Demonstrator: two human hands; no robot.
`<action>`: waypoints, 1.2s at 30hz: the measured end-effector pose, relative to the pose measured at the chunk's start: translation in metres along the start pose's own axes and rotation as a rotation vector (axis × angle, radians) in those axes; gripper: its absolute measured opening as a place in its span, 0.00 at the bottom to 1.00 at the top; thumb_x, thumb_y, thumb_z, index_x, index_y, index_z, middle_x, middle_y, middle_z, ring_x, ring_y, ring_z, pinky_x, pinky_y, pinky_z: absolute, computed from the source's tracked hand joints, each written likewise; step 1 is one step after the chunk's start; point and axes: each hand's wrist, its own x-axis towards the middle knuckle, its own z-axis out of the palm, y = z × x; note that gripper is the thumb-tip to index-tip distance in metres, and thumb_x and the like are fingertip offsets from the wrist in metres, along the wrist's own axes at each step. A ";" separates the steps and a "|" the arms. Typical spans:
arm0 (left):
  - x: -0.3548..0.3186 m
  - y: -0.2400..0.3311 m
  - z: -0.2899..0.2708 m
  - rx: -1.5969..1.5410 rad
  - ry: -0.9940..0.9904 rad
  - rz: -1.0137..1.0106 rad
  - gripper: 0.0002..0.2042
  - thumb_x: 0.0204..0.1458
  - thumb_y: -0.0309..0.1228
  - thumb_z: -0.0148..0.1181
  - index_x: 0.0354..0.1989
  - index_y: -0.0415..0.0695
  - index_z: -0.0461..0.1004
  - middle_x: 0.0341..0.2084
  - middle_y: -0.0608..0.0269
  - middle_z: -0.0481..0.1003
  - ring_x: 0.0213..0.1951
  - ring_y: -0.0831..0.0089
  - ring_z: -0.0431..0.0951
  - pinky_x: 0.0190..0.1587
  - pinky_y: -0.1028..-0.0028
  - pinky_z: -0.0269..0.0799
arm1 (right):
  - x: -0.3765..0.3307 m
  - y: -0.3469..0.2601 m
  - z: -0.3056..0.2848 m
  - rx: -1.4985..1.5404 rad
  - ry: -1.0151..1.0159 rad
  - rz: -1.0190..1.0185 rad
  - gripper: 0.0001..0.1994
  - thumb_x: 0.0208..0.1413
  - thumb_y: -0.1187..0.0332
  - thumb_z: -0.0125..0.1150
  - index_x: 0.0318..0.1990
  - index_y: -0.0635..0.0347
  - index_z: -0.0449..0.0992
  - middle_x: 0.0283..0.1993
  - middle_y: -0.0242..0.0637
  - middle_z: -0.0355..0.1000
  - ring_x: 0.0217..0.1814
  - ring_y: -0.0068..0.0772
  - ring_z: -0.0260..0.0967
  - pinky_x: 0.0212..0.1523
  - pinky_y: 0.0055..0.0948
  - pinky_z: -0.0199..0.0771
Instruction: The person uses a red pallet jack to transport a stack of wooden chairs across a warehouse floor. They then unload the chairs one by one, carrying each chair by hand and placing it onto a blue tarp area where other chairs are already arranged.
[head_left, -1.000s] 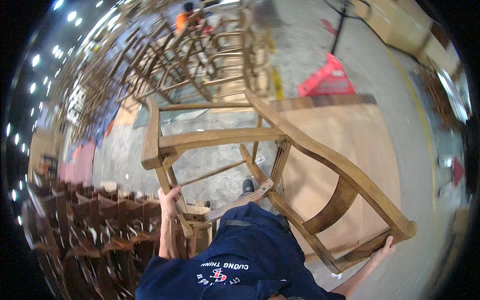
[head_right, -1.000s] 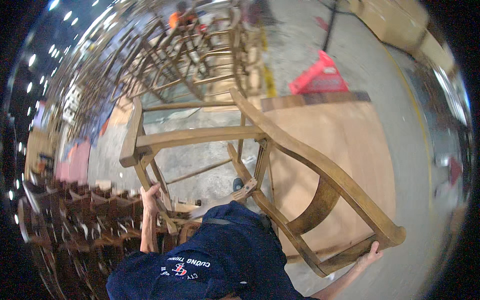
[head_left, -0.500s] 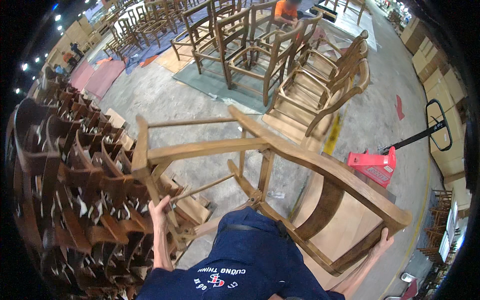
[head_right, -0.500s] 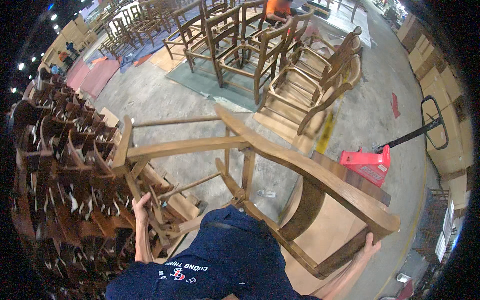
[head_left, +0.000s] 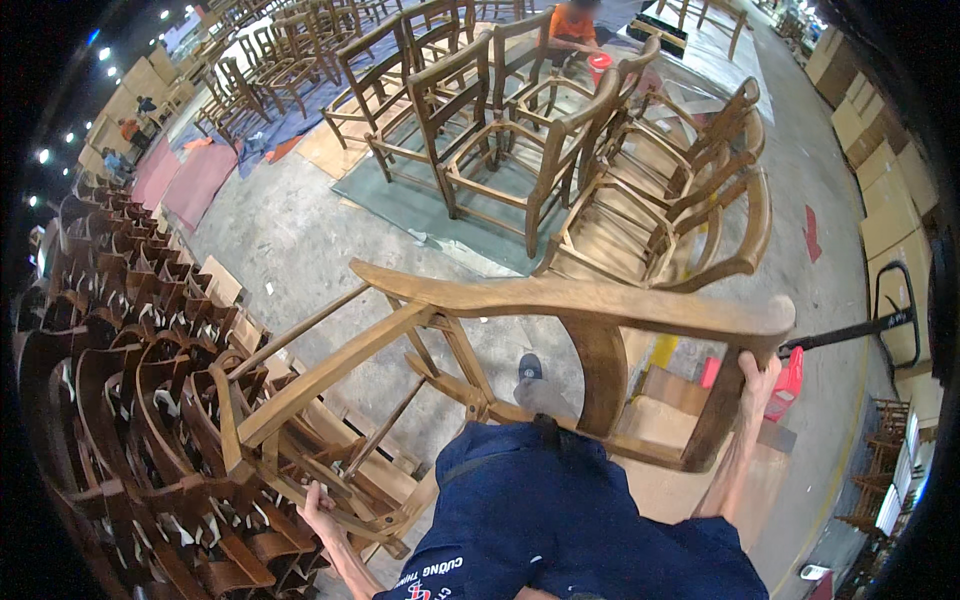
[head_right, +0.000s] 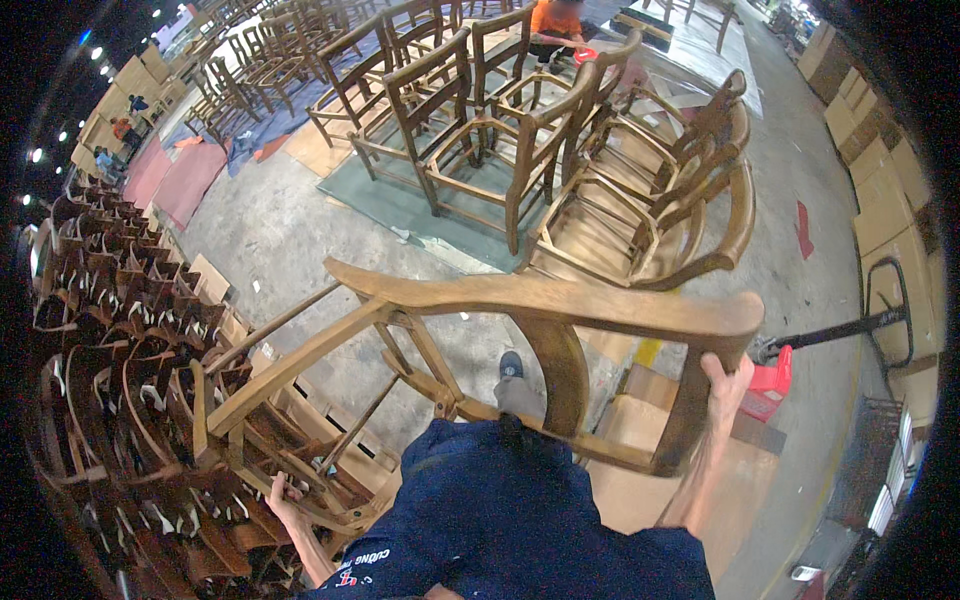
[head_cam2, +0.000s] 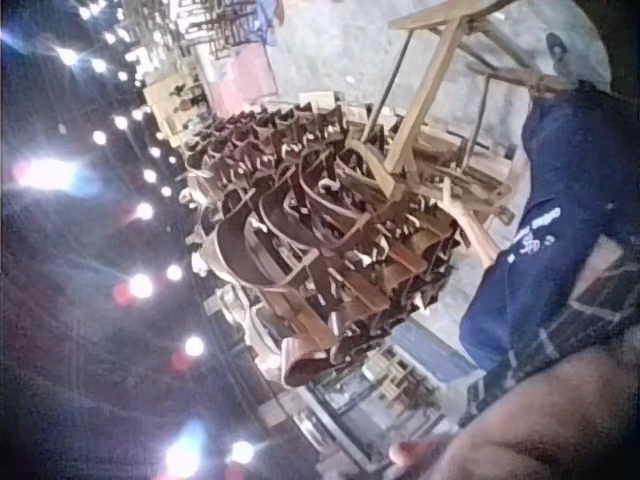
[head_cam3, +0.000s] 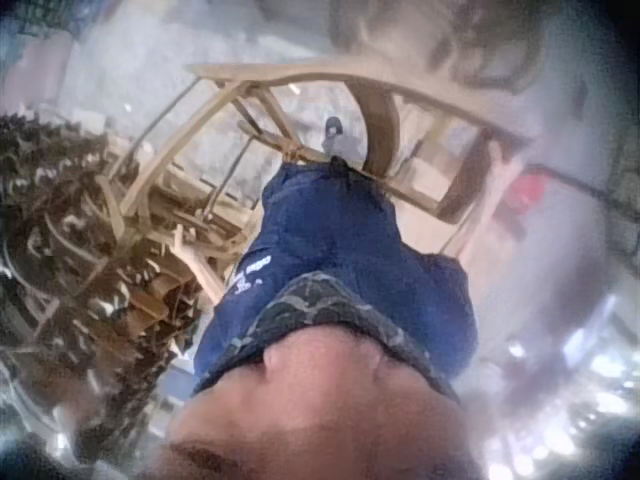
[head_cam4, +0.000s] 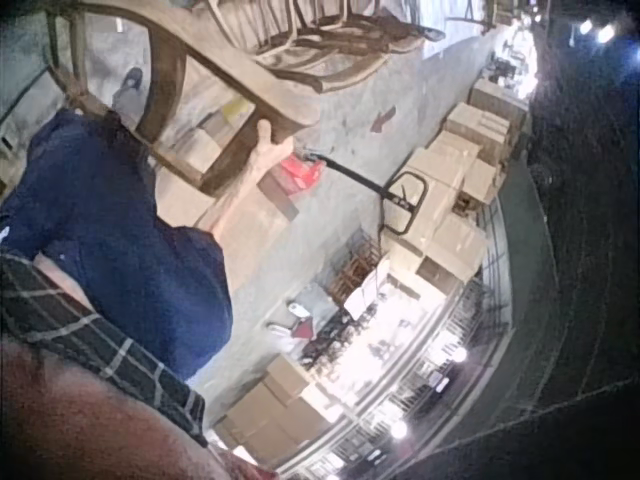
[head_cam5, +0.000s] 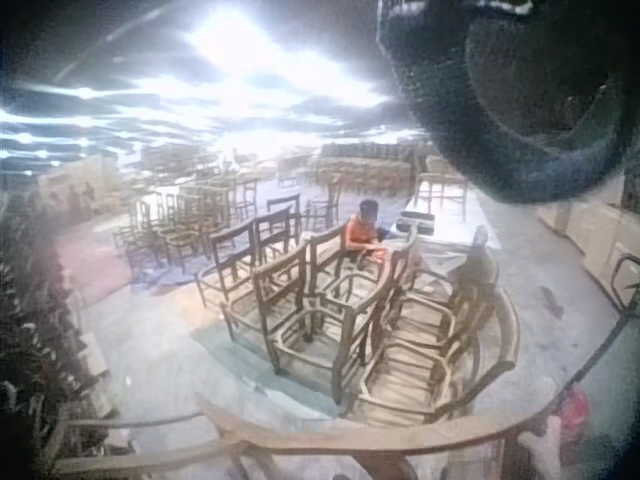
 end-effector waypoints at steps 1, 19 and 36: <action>-0.002 0.003 0.021 -0.042 0.062 0.003 0.08 0.49 0.29 0.63 0.29 0.44 0.68 0.15 0.73 0.63 0.15 0.82 0.59 0.18 0.79 0.54 | 0.039 -0.006 0.018 0.014 -0.021 0.009 0.19 0.46 0.62 0.66 0.42 0.68 0.76 0.38 0.32 0.75 0.39 0.24 0.68 0.41 0.27 0.68; 0.108 0.057 0.216 -0.075 0.455 -0.091 0.14 0.50 0.41 0.63 0.22 0.50 0.66 0.13 0.75 0.57 0.15 0.82 0.55 0.19 0.78 0.51 | 0.376 -0.094 0.398 0.161 -0.462 -0.002 0.24 0.41 0.59 0.76 0.42 0.67 0.78 0.38 0.32 0.78 0.38 0.22 0.72 0.42 0.26 0.71; 0.584 0.199 0.339 -0.005 0.491 -0.109 0.11 0.51 0.37 0.63 0.23 0.49 0.67 0.13 0.76 0.57 0.16 0.82 0.56 0.21 0.78 0.52 | 0.474 -0.305 0.863 0.037 -0.435 -0.096 0.24 0.36 0.57 0.78 0.39 0.64 0.81 0.34 0.31 0.80 0.35 0.19 0.74 0.38 0.26 0.73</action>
